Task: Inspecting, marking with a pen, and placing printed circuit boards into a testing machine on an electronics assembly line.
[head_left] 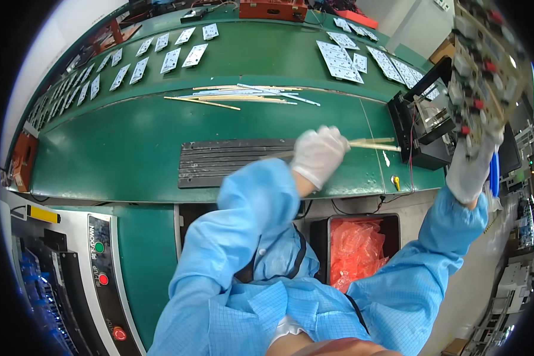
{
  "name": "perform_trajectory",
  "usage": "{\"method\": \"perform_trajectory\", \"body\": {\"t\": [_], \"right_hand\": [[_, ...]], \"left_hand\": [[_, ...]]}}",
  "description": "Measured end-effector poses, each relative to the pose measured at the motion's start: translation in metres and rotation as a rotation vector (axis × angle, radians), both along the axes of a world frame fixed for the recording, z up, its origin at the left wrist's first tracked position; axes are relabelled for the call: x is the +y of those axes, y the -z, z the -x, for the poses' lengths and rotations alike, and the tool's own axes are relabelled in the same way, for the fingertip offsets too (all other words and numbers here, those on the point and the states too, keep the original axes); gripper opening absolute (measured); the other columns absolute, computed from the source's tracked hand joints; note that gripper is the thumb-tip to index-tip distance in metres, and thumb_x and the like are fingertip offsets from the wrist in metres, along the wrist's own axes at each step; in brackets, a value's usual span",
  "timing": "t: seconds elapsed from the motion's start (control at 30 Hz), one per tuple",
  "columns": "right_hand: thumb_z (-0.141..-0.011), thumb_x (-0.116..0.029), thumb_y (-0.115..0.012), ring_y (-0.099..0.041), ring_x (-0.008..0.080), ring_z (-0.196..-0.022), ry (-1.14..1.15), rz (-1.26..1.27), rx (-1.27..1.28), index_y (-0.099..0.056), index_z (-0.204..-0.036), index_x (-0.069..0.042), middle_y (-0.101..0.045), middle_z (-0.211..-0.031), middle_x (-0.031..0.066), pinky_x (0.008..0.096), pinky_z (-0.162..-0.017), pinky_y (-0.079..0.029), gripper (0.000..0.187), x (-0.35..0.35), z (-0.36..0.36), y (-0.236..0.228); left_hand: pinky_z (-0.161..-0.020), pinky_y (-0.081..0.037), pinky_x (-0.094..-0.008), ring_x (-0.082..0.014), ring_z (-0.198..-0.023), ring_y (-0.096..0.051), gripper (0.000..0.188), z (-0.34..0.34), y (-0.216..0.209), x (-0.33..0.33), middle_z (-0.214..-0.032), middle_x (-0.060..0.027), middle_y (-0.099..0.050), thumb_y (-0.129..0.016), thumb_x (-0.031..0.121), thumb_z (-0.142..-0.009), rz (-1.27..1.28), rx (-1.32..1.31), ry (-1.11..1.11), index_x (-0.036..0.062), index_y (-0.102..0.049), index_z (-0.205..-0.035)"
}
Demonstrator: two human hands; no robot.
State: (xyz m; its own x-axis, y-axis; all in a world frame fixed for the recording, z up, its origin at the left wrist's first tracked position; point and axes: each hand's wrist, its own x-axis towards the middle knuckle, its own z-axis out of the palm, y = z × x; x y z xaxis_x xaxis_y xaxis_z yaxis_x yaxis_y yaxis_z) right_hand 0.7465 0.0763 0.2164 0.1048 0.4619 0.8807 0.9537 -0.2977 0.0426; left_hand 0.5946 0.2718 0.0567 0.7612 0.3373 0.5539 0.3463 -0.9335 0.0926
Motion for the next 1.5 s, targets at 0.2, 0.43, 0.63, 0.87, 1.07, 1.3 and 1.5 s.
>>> {"method": "perform_trajectory", "body": {"t": [0.2,0.43,0.63,0.87,1.07,1.3,1.5], "right_hand": [[-0.088,-0.012,-0.055,-0.049,0.0139,-0.105,-0.773,-0.299,0.839,-0.036,-0.135,-0.010,-0.045,-0.118,0.0053,0.0222,-0.087,-0.037,0.051,0.008,0.006,0.028],[-0.088,-0.028,-0.065,-0.038,0.0000,-0.072,-1.027,-0.157,1.172,-0.051,-0.118,-0.010,-0.042,-0.096,-0.0041,0.0142,-0.062,-0.031,0.037,0.084,0.009,0.059],[-0.080,0.006,-0.057,-0.054,0.0195,-0.095,-1.047,0.298,0.954,-0.046,-0.114,-0.010,-0.048,-0.133,0.0139,0.0278,-0.078,-0.043,0.039,0.146,0.044,0.084],[-0.067,-0.032,-0.082,-0.059,0.0344,-0.083,-0.990,0.589,0.266,-0.051,-0.105,-0.004,-0.056,-0.086,0.0156,0.0426,-0.074,-0.048,0.057,0.267,0.173,0.123],[-0.063,-0.035,-0.082,-0.059,0.0297,-0.081,-1.233,0.491,0.046,-0.051,-0.121,-0.003,-0.058,-0.084,0.0088,0.0413,-0.072,-0.049,0.074,0.335,0.286,0.168],[-0.066,-0.046,-0.077,-0.031,0.0381,-0.136,-1.033,0.528,-0.120,-0.041,-0.138,-0.011,-0.065,-0.101,0.0038,0.0728,-0.104,-0.010,0.088,0.341,0.320,0.183],[-0.073,-0.041,-0.074,-0.048,0.0350,-0.123,-0.987,0.705,-0.011,-0.057,-0.120,-0.007,-0.063,-0.106,0.0134,0.0627,-0.109,-0.014,0.060,0.362,0.316,0.182]], "left_hand": [[-0.073,-0.048,-0.0411,-0.0300,-0.085,-0.061,0.024,0.065,-0.026,0.128,-0.088,-0.0094,-0.062,-0.057,0.034,-0.088,0.019,0.110,0.042,0.0144,-0.069,-0.095],[-0.093,-0.047,-0.0370,-0.0281,-0.114,-0.054,0.038,0.137,-0.047,0.171,-0.133,-0.0091,-0.049,-0.067,0.033,-0.083,-0.028,0.155,-0.108,0.0206,-0.063,-0.119],[-0.092,-0.053,-0.0368,-0.0329,-0.119,-0.053,0.061,0.255,-0.062,0.141,-0.138,-0.0163,-0.044,-0.042,-0.019,-0.073,0.181,-0.137,-0.053,0.0134,-0.060,-0.121],[-0.105,-0.039,-0.0483,-0.0397,-0.132,-0.039,0.023,0.401,-0.015,-0.006,-0.119,-0.0116,-0.061,-0.053,-0.006,-0.064,0.341,0.063,-0.292,0.0102,-0.069,-0.066],[-0.100,-0.043,-0.0436,-0.0348,-0.134,-0.037,0.054,0.450,0.052,-0.150,-0.131,-0.0066,-0.052,-0.048,-0.007,-0.071,0.480,-0.001,-1.021,0.0178,-0.063,-0.117],[-0.109,-0.036,-0.0405,-0.0376,-0.137,-0.029,0.073,0.464,0.073,-0.163,-0.141,-0.0098,-0.045,-0.046,-0.011,-0.069,0.338,-0.116,-1.286,0.0114,-0.044,-0.138],[-0.109,-0.038,-0.0353,-0.0348,-0.133,-0.037,0.054,0.477,0.085,-0.153,-0.133,-0.0064,-0.054,-0.045,-0.008,-0.073,0.344,-0.305,-1.233,0.0110,-0.058,-0.122]]}}
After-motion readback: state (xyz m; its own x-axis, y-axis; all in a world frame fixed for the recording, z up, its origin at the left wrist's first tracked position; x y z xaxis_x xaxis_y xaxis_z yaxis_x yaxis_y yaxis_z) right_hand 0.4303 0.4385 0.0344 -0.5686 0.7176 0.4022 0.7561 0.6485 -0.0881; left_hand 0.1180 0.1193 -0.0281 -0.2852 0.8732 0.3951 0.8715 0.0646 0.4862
